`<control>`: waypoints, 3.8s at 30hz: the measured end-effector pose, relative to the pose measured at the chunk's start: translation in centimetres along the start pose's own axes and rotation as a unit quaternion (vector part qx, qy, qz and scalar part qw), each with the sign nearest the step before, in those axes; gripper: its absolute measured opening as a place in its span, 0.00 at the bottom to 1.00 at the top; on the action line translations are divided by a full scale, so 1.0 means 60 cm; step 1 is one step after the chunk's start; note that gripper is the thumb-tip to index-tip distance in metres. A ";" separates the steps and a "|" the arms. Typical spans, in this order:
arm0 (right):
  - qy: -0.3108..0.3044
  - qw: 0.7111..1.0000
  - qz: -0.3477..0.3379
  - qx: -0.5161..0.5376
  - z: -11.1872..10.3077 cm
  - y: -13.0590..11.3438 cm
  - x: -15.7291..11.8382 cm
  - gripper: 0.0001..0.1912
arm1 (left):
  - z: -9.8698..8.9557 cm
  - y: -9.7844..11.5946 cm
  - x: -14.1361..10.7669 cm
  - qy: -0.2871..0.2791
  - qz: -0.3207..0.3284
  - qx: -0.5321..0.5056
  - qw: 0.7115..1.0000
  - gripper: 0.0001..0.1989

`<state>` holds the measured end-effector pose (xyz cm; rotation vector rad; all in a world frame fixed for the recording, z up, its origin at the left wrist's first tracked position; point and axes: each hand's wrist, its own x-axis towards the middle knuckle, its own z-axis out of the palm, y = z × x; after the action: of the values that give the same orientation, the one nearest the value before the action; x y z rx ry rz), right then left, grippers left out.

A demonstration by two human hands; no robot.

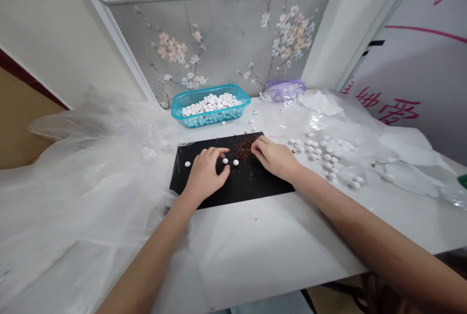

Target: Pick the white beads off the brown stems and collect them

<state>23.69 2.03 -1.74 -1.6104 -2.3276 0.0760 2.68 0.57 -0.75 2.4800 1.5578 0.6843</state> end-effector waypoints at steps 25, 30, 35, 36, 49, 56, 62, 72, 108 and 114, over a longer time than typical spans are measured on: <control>0.053 0.827 0.082 0.553 0.004 -0.010 0.003 0.14 | 0.008 0.035 -0.001 0.054 -0.215 -0.473 0.853 0.16; 0.042 0.809 0.071 0.583 -0.003 -0.015 0.000 0.14 | 0.009 0.048 -0.002 0.015 -0.258 -0.534 0.805 0.15; 0.020 0.779 0.053 0.625 -0.004 -0.021 -0.004 0.13 | 0.011 0.043 -0.002 0.019 -0.255 -0.579 0.774 0.15; 0.011 0.770 0.054 0.635 -0.004 -0.023 -0.005 0.13 | 0.011 0.043 -0.002 0.019 -0.255 -0.587 0.769 0.15; -0.024 0.734 0.044 0.677 -0.011 -0.042 -0.011 0.14 | 0.011 0.045 -0.001 -0.004 -0.254 -0.611 0.750 0.13; -0.040 0.732 0.039 0.679 -0.006 -0.043 -0.011 0.15 | 0.013 0.041 -0.002 -0.003 -0.237 -0.598 0.766 0.12; -0.022 0.724 0.056 0.688 -0.008 -0.050 -0.014 0.15 | 0.015 0.041 -0.003 0.011 -0.226 -0.591 0.774 0.10; -0.003 0.728 0.055 0.683 0.003 -0.050 -0.016 0.14 | 0.015 0.042 -0.005 0.011 -0.212 -0.571 0.793 0.11; 0.039 0.994 0.080 0.063 0.018 0.014 0.003 0.07 | 0.000 -0.031 0.004 0.020 -0.043 0.094 0.994 0.17; 0.046 0.993 0.079 0.069 0.022 0.020 0.004 0.07 | 0.001 -0.034 0.005 0.026 -0.057 0.081 0.995 0.12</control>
<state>24.31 2.86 -3.18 -1.6884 -2.0762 0.1906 1.11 1.77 -1.43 2.4790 1.8255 0.6331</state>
